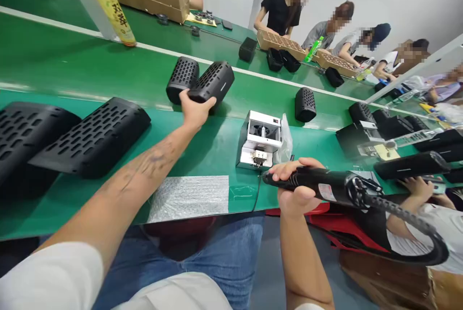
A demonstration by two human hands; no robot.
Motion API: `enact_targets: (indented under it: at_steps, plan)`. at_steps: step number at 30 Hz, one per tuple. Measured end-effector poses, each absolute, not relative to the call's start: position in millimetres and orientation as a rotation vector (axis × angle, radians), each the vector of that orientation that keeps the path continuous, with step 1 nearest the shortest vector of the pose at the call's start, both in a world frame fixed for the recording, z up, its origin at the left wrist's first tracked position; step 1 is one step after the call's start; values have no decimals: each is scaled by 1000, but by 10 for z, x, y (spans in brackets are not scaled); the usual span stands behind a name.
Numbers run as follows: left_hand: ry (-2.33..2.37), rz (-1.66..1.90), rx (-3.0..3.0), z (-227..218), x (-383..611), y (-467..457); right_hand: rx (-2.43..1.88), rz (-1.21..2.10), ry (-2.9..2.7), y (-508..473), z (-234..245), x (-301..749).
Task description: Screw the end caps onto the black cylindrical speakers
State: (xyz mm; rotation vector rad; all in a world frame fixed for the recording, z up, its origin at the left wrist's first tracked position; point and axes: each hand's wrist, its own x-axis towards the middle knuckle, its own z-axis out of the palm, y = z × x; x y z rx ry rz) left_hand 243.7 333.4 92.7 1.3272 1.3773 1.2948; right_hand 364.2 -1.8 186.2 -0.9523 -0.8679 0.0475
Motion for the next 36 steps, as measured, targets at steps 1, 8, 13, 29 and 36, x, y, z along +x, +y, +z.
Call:
enact_targets:
  at_steps: [1, 8, 13, 29, 36]
  plan:
    - [1288, 1329, 1426, 895, 2031, 3124, -940, 43, -865, -54, 1876, 3627]
    - [962, 950, 1931, 687, -348, 1635, -887, 113, -875, -367, 1990, 3367]
    - [735, 664, 2031, 534, -568, 1334, -817, 203, -985, -425, 2009, 3050]
    - [591, 688, 1983, 318, -466, 1309, -844, 481, -1100, -112, 1691, 2698]
    - [619, 708, 2044, 360, -478, 1310, -864, 605, -1114, -73, 1723, 2708]
